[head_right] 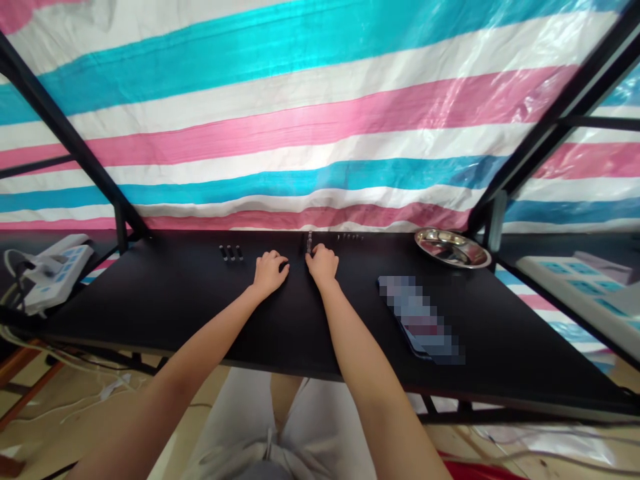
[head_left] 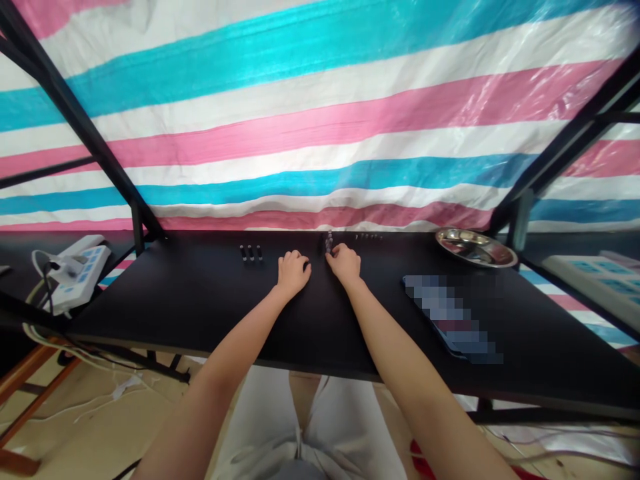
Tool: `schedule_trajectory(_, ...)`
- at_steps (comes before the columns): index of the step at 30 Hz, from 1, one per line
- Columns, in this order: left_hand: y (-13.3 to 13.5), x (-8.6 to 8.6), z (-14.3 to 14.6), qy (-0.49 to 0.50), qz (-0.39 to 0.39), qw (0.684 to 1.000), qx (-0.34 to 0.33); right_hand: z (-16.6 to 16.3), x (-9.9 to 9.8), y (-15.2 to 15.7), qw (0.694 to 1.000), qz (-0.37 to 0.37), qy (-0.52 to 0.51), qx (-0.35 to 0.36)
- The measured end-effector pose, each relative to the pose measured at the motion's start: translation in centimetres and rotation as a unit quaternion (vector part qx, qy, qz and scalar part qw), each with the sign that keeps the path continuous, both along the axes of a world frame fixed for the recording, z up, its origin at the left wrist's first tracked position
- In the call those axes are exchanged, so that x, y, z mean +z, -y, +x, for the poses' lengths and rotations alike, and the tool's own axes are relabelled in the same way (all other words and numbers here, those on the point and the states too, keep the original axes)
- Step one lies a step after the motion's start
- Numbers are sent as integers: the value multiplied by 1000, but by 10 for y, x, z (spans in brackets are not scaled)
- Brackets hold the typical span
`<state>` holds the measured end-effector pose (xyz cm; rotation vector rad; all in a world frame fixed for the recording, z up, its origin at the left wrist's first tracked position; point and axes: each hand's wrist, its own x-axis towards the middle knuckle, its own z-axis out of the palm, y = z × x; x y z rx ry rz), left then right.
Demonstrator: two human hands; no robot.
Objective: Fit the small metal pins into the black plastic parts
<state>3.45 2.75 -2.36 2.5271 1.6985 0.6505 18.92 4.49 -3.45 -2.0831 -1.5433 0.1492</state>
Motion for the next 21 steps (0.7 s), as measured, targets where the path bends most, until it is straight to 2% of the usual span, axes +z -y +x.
schedule_trajectory(3,13,7,-14,0,28,999,19,-4,9,7,1000,-11,18,-2)
schedule_trajectory(8,17,20,-39,79,13,981,174,-15,23,25,1000,-20,15,3)
schedule_trajectory(11,12,24,-52,103,-16,966,235,-23,27,36,1000,-9,0,23)
schedule_trajectory(17,5,24,-62,118,-39,957,262,-33,26,47,997,33,-15,71)
schedule_trajectory(21,3,23,-66,136,-46,959,246,-34,24,48,994,50,-17,93)
